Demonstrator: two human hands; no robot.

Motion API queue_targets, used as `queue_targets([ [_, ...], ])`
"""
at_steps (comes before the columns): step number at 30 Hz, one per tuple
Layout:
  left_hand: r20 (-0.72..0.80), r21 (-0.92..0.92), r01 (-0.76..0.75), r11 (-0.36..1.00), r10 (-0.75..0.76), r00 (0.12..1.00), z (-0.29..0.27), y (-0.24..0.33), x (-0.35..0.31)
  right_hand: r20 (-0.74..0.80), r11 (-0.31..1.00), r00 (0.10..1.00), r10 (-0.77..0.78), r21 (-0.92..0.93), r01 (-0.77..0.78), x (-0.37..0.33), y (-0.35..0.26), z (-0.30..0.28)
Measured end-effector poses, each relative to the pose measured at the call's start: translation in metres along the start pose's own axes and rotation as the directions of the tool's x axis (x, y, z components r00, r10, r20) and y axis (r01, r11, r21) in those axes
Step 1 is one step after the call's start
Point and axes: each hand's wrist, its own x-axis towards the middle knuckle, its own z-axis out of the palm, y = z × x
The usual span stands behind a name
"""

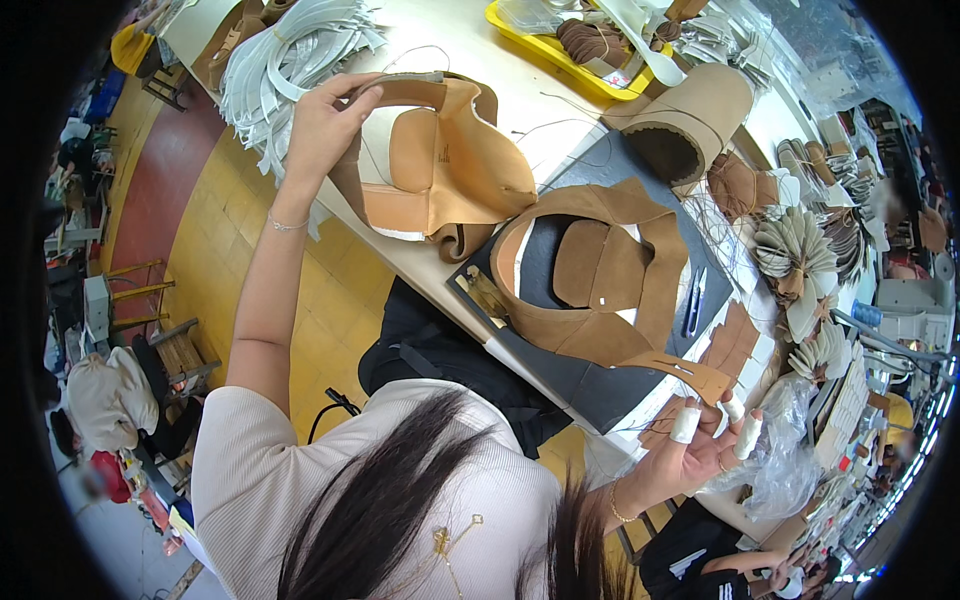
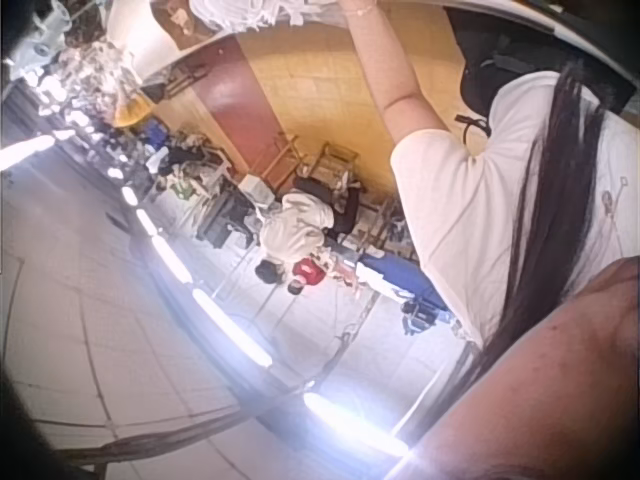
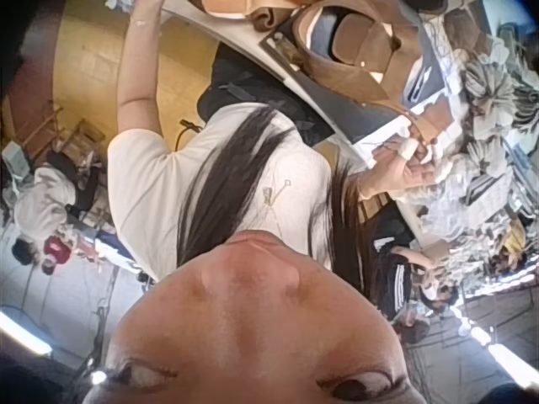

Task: The person assembles a brown leather bag by hand, folding and stitching pieces together. They handle multiple leather components, aligning edges and securing them with thread and a needle. The person also moves finished items to a nearby table.

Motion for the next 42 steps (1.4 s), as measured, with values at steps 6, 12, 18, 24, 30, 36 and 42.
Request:
queue_targets([
  [6, 0.006, -0.006, -0.001, 1.0, 0.001, 1.0, 0.001, 0.004, 0.001, -0.004, 1.0, 1.0, 0.005, 0.008, -0.005, 0.0, -0.001, 0.0],
  [12, -0.003, 0.07, -0.038, 0.997, 0.039, 0.999, -0.001, 0.0, 0.001, -0.05, 0.999, 0.998, 0.022, 0.051, -0.019, -0.001, 0.001, 0.005],
  [18, -0.023, 0.029, -0.031, 0.999, 0.032, 0.999, 0.0, 0.007, 0.009, -0.027, 1.0, 1.0, -0.011, 0.009, 0.012, 0.001, 0.004, 0.01],
  [24, 0.112, 0.079, -0.087, 0.993, 0.077, 0.991, 0.008, 0.035, -0.001, -0.027, 0.999, 0.999, 0.036, 0.028, -0.035, 0.0, 0.0, 0.008],
  [30, 0.291, 0.026, -0.222, 0.975, 0.205, 0.935, 0.04, 0.061, -0.018, -0.068, 0.996, 0.997, 0.037, 0.083, -0.032, 0.0, -0.003, -0.005],
  [36, 0.442, 0.038, -0.307, 0.951, 0.26, 0.858, 0.066, 0.091, -0.032, -0.125, 0.981, 0.985, 0.122, 0.166, -0.1, -0.004, 0.002, -0.024],
  [42, 0.576, -0.409, -0.314, 0.857, 0.509, 0.64, 0.107, 0.16, -0.092, -0.041, 0.994, 0.999, 0.017, 0.107, -0.013, 0.003, 0.01, -0.017],
])
